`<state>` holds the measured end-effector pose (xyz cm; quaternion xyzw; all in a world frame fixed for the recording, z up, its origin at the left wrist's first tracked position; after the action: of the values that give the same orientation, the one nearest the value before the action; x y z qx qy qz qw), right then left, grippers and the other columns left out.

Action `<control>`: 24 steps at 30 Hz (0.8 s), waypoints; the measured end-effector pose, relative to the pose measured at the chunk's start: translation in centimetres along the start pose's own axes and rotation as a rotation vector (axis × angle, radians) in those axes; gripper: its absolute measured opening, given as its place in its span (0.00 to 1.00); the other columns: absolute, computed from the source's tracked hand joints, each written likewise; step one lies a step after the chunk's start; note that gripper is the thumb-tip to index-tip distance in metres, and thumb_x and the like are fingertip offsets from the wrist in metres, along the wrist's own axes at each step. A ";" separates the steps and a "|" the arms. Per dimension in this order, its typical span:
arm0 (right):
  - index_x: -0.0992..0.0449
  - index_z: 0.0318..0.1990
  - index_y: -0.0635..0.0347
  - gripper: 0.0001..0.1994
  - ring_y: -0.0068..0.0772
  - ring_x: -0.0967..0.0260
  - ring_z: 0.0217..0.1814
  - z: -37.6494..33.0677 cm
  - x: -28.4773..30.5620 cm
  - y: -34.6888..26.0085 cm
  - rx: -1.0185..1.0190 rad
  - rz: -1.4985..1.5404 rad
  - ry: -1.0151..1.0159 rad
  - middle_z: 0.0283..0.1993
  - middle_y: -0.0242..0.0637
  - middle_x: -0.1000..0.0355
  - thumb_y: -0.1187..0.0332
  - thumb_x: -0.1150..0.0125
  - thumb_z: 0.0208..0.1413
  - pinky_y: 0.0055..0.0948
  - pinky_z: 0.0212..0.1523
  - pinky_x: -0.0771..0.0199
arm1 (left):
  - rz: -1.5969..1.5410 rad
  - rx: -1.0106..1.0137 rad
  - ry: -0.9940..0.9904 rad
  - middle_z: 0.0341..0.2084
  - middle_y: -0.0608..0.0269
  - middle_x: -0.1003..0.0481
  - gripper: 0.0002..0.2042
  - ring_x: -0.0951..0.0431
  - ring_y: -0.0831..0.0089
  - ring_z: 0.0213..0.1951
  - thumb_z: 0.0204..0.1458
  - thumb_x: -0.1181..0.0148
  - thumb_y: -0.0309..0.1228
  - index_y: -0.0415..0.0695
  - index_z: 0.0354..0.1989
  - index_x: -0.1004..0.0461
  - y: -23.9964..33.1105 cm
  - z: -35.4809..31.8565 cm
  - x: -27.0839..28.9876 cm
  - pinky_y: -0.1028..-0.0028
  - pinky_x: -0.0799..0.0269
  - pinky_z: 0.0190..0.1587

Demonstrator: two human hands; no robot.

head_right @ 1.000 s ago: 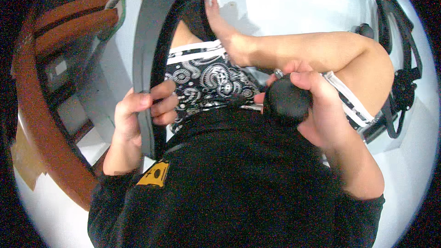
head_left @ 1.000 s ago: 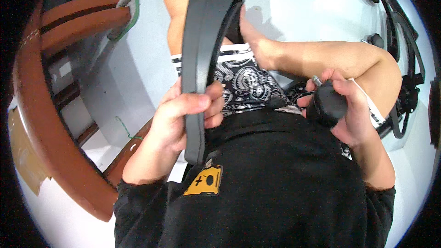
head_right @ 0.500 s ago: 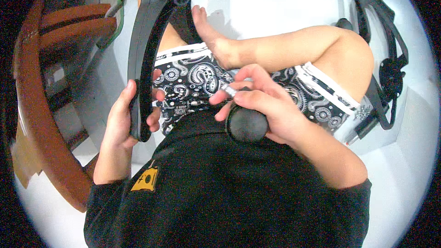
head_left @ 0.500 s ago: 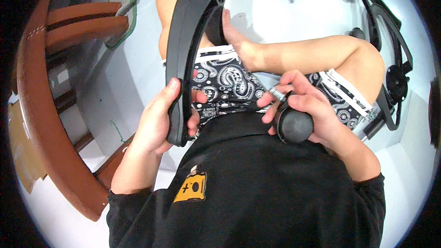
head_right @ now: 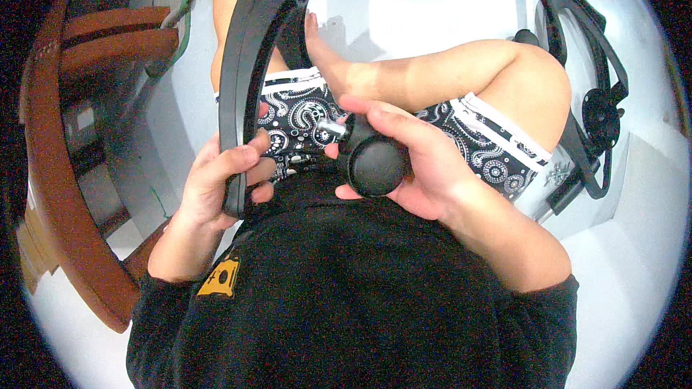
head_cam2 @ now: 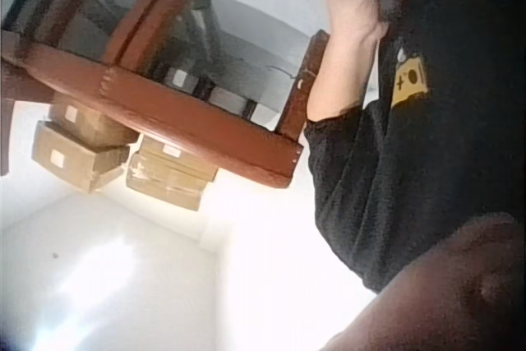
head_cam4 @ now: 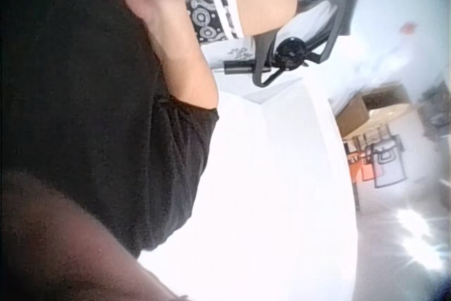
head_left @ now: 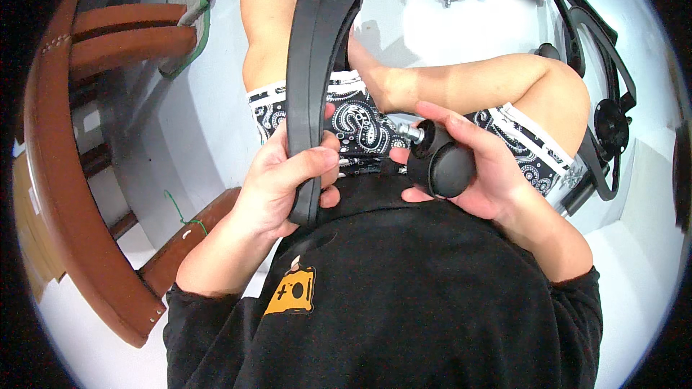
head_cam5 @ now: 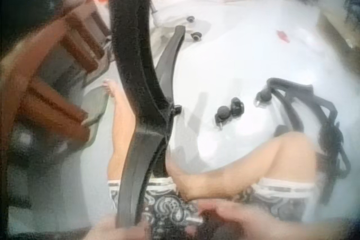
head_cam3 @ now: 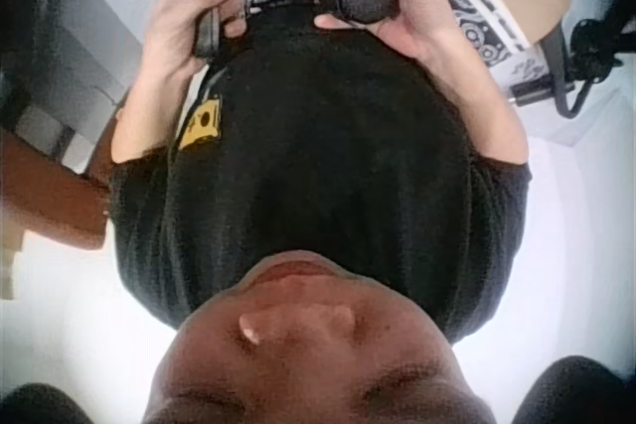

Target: The person assembles an office chair by attaching casters to the base, applying lubricant to the gas lift, and preparing the seat and backrest components. The person handles the chair base, casters, gas lift, seat, and backrest.

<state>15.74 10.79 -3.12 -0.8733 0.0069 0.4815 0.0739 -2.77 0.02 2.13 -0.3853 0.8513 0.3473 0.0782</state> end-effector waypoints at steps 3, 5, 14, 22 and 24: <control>0.35 0.55 0.61 0.21 0.27 0.36 0.51 -0.2 -0.6 -0.4 0.219 -0.408 -0.050 0.47 0.37 0.32 0.65 0.45 0.55 0.32 0.49 0.33 | -0.004 -0.021 -0.019 0.27 0.67 0.36 0.25 0.36 0.80 0.21 0.46 0.42 0.24 0.44 0.54 0.43 0.3 0.6 -0.3 0.77 0.34 0.20; 0.34 0.53 0.64 0.22 0.25 0.37 0.51 -0.4 -1.3 -0.7 0.480 -0.779 -0.113 0.47 0.36 0.32 0.69 0.38 0.50 0.25 0.53 0.39 | -0.008 -0.037 -0.012 0.26 0.69 0.38 0.25 0.38 0.81 0.21 0.47 0.43 0.25 0.44 0.54 0.43 0.5 0.9 -0.5 0.78 0.36 0.20; 0.23 0.36 0.58 0.18 0.39 0.33 0.41 0.3 -3.7 -0.2 1.231 -1.495 -0.367 0.40 0.38 0.31 0.71 0.29 0.32 0.33 0.42 0.31 | -0.212 -0.073 -0.048 0.23 0.70 0.36 0.20 0.37 0.82 0.20 0.48 0.44 0.26 0.46 0.50 0.42 0.1 2.3 -0.3 0.78 0.34 0.21; 0.24 0.34 0.56 0.11 0.41 0.37 0.43 2.6 -4.7 1.0 1.476 -1.574 -0.653 0.39 0.37 0.32 0.71 0.33 0.40 0.35 0.37 0.28 | -0.177 -0.085 0.057 0.23 0.71 0.39 0.22 0.38 0.81 0.25 0.48 0.45 0.28 0.45 0.54 0.40 0.1 1.1 0.4 0.79 0.37 0.26; 0.24 0.33 0.56 0.08 0.41 0.37 0.43 2.7 -4.9 0.9 1.473 -1.589 -0.711 0.39 0.37 0.32 0.70 0.35 0.43 0.34 0.36 0.28 | -0.173 -0.078 0.051 0.23 0.71 0.39 0.23 0.37 0.81 0.26 0.48 0.45 0.29 0.44 0.54 0.40 -0.1 0.8 0.6 0.78 0.35 0.27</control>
<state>10.74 10.00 -0.54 -0.1893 -0.2882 0.3975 0.8503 -3.19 0.18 1.23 -0.4689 0.8024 0.3623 0.0714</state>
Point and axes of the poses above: each hand's wrist, its own z-axis towards the middle knuckle, its own x-axis out of the back of the hand, y = z × x, the point moved 2 cm from there along z, towards the middle knuckle
